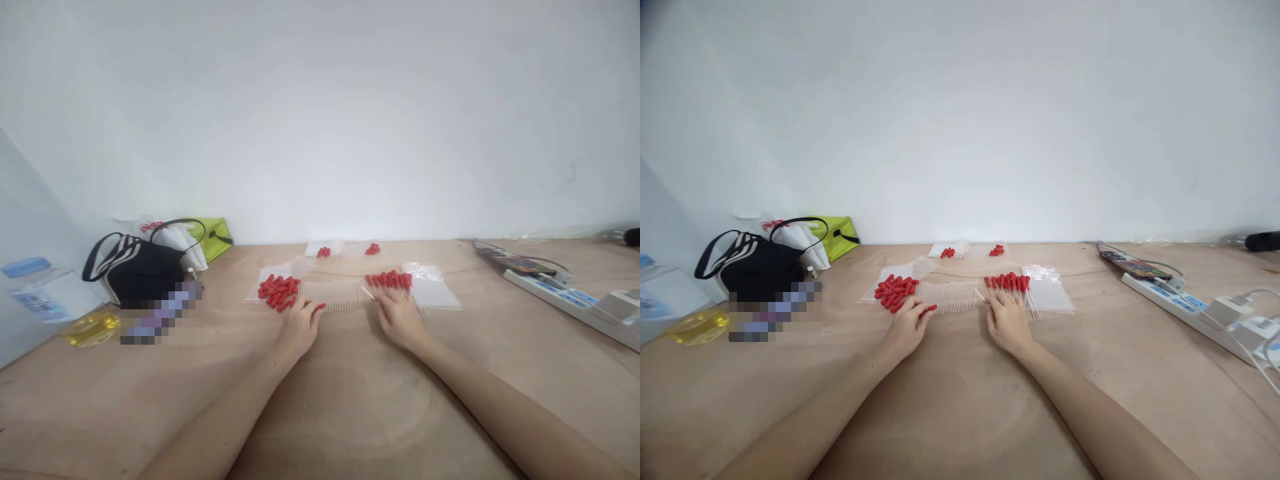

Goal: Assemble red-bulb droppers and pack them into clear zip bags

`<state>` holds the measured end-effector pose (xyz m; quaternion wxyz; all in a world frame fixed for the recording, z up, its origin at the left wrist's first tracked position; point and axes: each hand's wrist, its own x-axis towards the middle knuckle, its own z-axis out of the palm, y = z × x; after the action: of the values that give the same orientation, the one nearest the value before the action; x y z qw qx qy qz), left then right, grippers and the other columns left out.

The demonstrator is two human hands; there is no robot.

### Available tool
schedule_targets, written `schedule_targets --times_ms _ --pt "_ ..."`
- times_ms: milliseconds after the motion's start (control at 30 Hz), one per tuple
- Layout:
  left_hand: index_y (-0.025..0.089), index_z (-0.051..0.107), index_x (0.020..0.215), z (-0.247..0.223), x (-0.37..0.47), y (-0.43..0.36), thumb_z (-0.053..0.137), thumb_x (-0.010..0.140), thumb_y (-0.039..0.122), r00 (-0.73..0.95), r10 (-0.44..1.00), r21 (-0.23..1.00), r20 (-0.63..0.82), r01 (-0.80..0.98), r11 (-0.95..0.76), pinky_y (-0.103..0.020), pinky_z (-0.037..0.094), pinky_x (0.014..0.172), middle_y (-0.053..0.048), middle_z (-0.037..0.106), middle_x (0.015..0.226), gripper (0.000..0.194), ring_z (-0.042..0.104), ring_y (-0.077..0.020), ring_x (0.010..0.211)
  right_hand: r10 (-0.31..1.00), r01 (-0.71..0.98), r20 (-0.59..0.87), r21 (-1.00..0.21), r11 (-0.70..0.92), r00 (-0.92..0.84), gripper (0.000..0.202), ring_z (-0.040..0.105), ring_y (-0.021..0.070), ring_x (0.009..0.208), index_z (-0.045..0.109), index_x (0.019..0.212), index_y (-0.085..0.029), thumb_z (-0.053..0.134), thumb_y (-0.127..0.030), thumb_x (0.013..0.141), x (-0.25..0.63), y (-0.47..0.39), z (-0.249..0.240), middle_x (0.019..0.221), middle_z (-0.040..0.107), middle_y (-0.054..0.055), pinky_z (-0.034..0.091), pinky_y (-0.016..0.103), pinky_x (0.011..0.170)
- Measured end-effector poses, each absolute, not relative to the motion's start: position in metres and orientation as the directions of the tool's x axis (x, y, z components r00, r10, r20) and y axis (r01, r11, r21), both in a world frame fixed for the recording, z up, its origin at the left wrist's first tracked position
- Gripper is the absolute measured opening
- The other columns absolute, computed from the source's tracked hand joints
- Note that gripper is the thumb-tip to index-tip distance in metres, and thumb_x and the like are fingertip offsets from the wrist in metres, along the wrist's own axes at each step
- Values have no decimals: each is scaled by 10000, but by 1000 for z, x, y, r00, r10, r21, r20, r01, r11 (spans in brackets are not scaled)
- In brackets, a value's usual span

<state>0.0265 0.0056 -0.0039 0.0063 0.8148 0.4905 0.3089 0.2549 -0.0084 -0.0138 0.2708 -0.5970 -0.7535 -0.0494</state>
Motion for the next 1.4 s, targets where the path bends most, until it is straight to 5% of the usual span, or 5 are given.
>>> schedule_targets --times_ms 300,667,933,1400 --pt "184 593 848 -15 54 -10 506 802 209 483 775 502 408 590 -632 -249 443 688 -19 612 826 101 564 -145 752 791 809 513 -276 520 -333 259 508 142 707 586 886 -192 333 -240 860 266 -41 -21 785 568 46 304 293 694" --pt "188 596 857 -13 54 -10 508 801 229 483 774 532 409 563 -632 -257 442 695 -17 624 824 112 564 -144 746 755 792 510 -210 573 -412 251 497 113 661 600 901 -207 354 -237 864 253 -44 -19 753 582 22 258 280 668" --pt "181 605 843 -8 51 -9 474 818 206 526 754 599 393 476 -644 -238 439 698 -12 630 816 136 567 -132 745 765 753 464 -266 602 -447 256 494 109 645 593 884 -207 337 -218 870 251 -41 -16 727 580 9 249 276 677" --pt "184 638 799 -5 50 -11 490 802 206 640 669 502 378 465 -729 -258 431 704 -25 636 746 150 563 -147 737 751 777 415 -146 612 -513 287 477 113 622 595 788 -199 320 -215 870 254 -41 -12 721 595 19 204 285 655"
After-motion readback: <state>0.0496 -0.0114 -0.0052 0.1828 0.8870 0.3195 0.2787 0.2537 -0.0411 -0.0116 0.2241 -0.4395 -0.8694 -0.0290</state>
